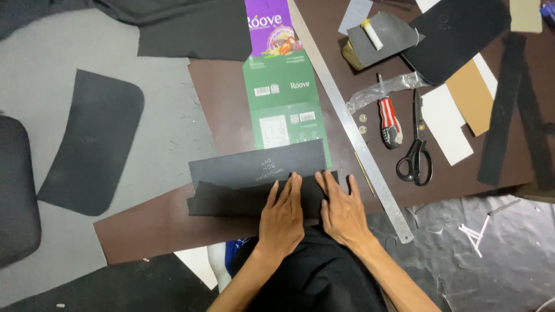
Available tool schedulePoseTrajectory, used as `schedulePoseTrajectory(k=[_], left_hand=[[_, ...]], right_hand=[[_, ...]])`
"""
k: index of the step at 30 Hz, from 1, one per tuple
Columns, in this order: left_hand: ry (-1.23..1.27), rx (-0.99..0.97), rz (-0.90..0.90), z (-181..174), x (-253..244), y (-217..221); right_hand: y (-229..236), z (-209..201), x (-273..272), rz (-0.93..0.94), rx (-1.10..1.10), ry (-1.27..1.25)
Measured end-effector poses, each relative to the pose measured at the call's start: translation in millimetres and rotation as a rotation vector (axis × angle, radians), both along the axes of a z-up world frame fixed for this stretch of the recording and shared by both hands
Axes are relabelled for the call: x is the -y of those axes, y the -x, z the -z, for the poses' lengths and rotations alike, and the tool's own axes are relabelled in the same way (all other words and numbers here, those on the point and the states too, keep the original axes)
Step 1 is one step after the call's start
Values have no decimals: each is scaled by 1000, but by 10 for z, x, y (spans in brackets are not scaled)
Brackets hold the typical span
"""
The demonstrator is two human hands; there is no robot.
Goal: Assembling a black leather bag by applying glue to edges, folding them, and joining components.
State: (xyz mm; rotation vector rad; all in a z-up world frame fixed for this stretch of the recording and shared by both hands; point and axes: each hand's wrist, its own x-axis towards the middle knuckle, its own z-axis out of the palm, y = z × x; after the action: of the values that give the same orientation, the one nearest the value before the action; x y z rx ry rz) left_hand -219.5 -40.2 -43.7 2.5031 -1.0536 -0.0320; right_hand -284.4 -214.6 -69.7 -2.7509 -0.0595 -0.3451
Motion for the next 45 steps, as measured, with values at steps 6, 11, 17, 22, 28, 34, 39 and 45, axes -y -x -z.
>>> schedulePoseTrajectory(k=[6,11,17,22,28,34,39,45], left_hand=[[37,-19,0,26,16,7],[20,16,16,48,14,-30],[22,37,3,-37,-61,4],[34,122,-82,-14,-179,26],[67,88,-130,-98,-353,-71],[-12,176,-94,8,-412,-60],[-66,175,-124,-103,-562,-90],[-86,191,-107,-260,-678,-48]], right_hand=[[-83,24,-116,94,55,-10],[-133,38,-260,42,87,3],[-111,18,-380,47,85,13],[-174,-157,-473,94,50,-13],[-225,-69,-485,-3,70,30],[-274,-28,-692,-84,30,21],[-323,-201,-671,-73,48,-15],[-291,-242,-635,-110,6,-21]])
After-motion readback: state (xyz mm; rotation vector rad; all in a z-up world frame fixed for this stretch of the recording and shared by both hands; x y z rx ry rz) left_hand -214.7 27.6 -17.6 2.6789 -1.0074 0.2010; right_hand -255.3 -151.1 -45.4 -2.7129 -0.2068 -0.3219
